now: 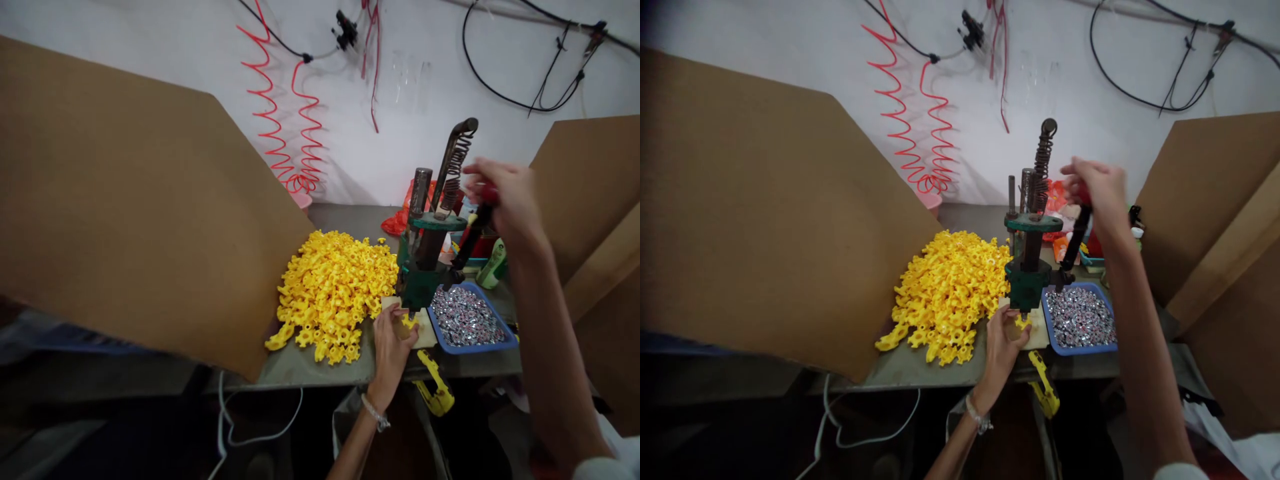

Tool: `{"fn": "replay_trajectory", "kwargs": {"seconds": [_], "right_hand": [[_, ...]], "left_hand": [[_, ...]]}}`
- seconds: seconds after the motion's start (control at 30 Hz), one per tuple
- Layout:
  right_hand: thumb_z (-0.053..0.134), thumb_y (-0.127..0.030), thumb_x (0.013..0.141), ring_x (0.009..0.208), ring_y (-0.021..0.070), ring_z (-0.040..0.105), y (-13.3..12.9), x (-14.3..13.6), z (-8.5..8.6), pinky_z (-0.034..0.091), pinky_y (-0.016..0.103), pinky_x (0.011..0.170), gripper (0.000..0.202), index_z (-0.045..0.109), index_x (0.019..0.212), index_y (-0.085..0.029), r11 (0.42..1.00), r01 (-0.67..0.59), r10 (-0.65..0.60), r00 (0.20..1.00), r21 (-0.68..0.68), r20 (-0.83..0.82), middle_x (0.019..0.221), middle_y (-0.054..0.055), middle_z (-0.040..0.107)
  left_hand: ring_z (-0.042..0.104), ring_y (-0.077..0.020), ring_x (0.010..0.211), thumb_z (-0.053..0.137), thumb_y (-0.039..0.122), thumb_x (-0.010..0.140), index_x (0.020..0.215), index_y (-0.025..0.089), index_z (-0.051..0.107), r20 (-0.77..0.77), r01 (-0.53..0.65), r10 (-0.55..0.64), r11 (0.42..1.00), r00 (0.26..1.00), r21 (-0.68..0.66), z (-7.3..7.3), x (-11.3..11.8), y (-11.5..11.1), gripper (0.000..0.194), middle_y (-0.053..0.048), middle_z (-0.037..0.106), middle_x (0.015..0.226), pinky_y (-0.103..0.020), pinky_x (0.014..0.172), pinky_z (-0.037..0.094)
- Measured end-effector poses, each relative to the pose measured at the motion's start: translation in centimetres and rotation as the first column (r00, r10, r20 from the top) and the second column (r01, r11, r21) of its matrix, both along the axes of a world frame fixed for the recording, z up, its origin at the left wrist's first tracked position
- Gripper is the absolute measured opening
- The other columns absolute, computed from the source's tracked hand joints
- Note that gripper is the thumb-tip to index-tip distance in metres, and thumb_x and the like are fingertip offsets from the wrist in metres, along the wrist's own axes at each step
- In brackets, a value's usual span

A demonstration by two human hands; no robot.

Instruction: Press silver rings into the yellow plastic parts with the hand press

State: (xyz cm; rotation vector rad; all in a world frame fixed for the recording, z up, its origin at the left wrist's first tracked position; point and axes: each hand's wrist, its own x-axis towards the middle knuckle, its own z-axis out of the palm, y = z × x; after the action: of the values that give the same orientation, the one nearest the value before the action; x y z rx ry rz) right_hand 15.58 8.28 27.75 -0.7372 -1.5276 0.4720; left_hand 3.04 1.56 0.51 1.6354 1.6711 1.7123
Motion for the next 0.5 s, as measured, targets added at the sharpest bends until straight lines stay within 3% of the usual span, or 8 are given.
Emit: {"fn": "replay_trajectory", "kwargs": {"seconds": [0.03, 0.1, 0.17, 0.2, 0.3, 0.4, 0.43, 0.5], "right_hand": [[0.054, -0.032, 0.088, 0.044, 0.0054, 0.04, -3.6, 0.6, -1.8, 0.028, 0.02, 0.043, 0.022, 0.064, 0.081, -0.014, 0.998, 0.025, -0.02, 0.996, 0.056, -0.084, 0.053, -0.002, 0.048], [0.054, -0.032, 0.088, 0.043, 0.0074, 0.039, -10.2, 1.6, -5.5, 0.03, 0.023, 0.044, 0.024, 0.063, 0.068, -0.022, 0.968, 0.22, -0.184, 0.95, 0.124, -0.25, 0.049, -0.002, 0.044], [0.054, -0.039, 0.087, 0.043, 0.0106, 0.042, -14.1, 2.1, -7.9, 0.034, 0.026, 0.045, 0.032, 0.06, 0.06, -0.023, 0.973, 0.191, -0.156, 0.956, 0.126, -0.249, 0.044, -0.002, 0.041], [0.052, -0.043, 0.087, 0.044, 0.012, 0.044, -14.8, 2.2, -8.4, 0.036, 0.028, 0.046, 0.036, 0.06, 0.059, -0.023, 0.973, 0.182, -0.142, 0.955, 0.14, -0.259, 0.044, -0.001, 0.042], [0.04, -0.05, 0.091, 0.061, 0.0162, 0.058, -12.1, 2.8, -7.0, 0.048, 0.033, 0.062, 0.041, 0.065, 0.075, -0.023, 0.979, 0.133, -0.078, 0.943, 0.153, -0.323, 0.059, 0.003, 0.056], [0.043, -0.048, 0.089, 0.092, 0.0175, 0.063, -6.5, 5.0, -6.0, 0.048, 0.034, 0.085, 0.038, 0.063, 0.102, -0.019, 0.995, 0.089, -0.07, 0.948, 0.048, -0.311, 0.099, 0.008, 0.065], [0.048, -0.047, 0.086, 0.093, 0.0173, 0.062, -4.8, 6.0, -6.7, 0.048, 0.033, 0.084, 0.038, 0.062, 0.106, -0.017, 0.995, 0.094, -0.098, 0.964, -0.028, -0.246, 0.106, 0.009, 0.064], [0.057, -0.049, 0.078, 0.081, 0.0163, 0.062, -2.1, 7.9, -9.8, 0.048, 0.03, 0.074, 0.04, 0.064, 0.097, -0.015, 0.966, 0.121, -0.112, 0.992, -0.229, 0.05, 0.1, 0.009, 0.066]], "left_hand": [[0.059, -0.0245, 0.101, 0.071, 0.021, 0.071, 0.112, 0.02, 0.051, -0.002, -0.008, 0.008, 1.0, 1.0, 0.001, 0.0, 0.0, 0.1, 0.046, -0.006, 0.064, 0.1, -0.045, 0.094, 0.043], [0.06, -0.0243, 0.1, 0.072, 0.021, 0.07, 0.113, 0.02, 0.05, -0.003, -0.019, 0.019, 1.0, 1.0, -0.003, 0.0, 0.0, 0.4, 0.047, -0.005, 0.065, 0.098, -0.045, 0.093, 0.044], [0.06, -0.0246, 0.1, 0.071, 0.022, 0.071, 0.114, 0.02, 0.05, -0.005, -0.012, 0.012, 1.0, 1.0, -0.013, 0.0, 0.2, 0.4, 0.047, -0.006, 0.065, 0.099, -0.045, 0.094, 0.044], [0.06, -0.025, 0.103, 0.07, 0.023, 0.073, 0.114, 0.019, 0.05, -0.006, -0.001, 0.0, 1.0, 1.0, -0.02, 0.0, 0.2, 0.2, 0.046, -0.007, 0.066, 0.101, -0.045, 0.094, 0.044], [0.057, -0.0257, 0.113, 0.063, 0.024, 0.08, 0.123, 0.019, 0.044, -0.026, 0.098, -0.099, 0.994, 0.995, -0.04, 0.0, 0.0, -1.5, 0.047, -0.011, 0.065, 0.112, -0.046, 0.097, 0.043], [0.06, -0.025, 0.111, 0.058, 0.019, 0.081, 0.135, 0.02, 0.034, -0.127, 0.262, -0.272, 0.961, 0.954, -0.091, 0.6, -1.4, -3.4, 0.059, -0.01, 0.067, 0.111, -0.049, 0.102, 0.04], [0.061, -0.0256, 0.11, 0.058, 0.018, 0.08, 0.136, 0.021, 0.034, -0.18, 0.271, -0.288, 0.956, 0.941, -0.112, 1.0, -2.2, -3.6, 0.06, -0.01, 0.068, 0.11, -0.05, 0.103, 0.039], [0.059, -0.027, 0.112, 0.056, 0.016, 0.081, 0.134, 0.022, 0.038, -0.294, 0.144, -0.17, 0.984, 0.941, -0.108, 2.1, -4.2, -3.3, 0.057, -0.01, 0.066, 0.115, -0.053, 0.106, 0.034]]}}
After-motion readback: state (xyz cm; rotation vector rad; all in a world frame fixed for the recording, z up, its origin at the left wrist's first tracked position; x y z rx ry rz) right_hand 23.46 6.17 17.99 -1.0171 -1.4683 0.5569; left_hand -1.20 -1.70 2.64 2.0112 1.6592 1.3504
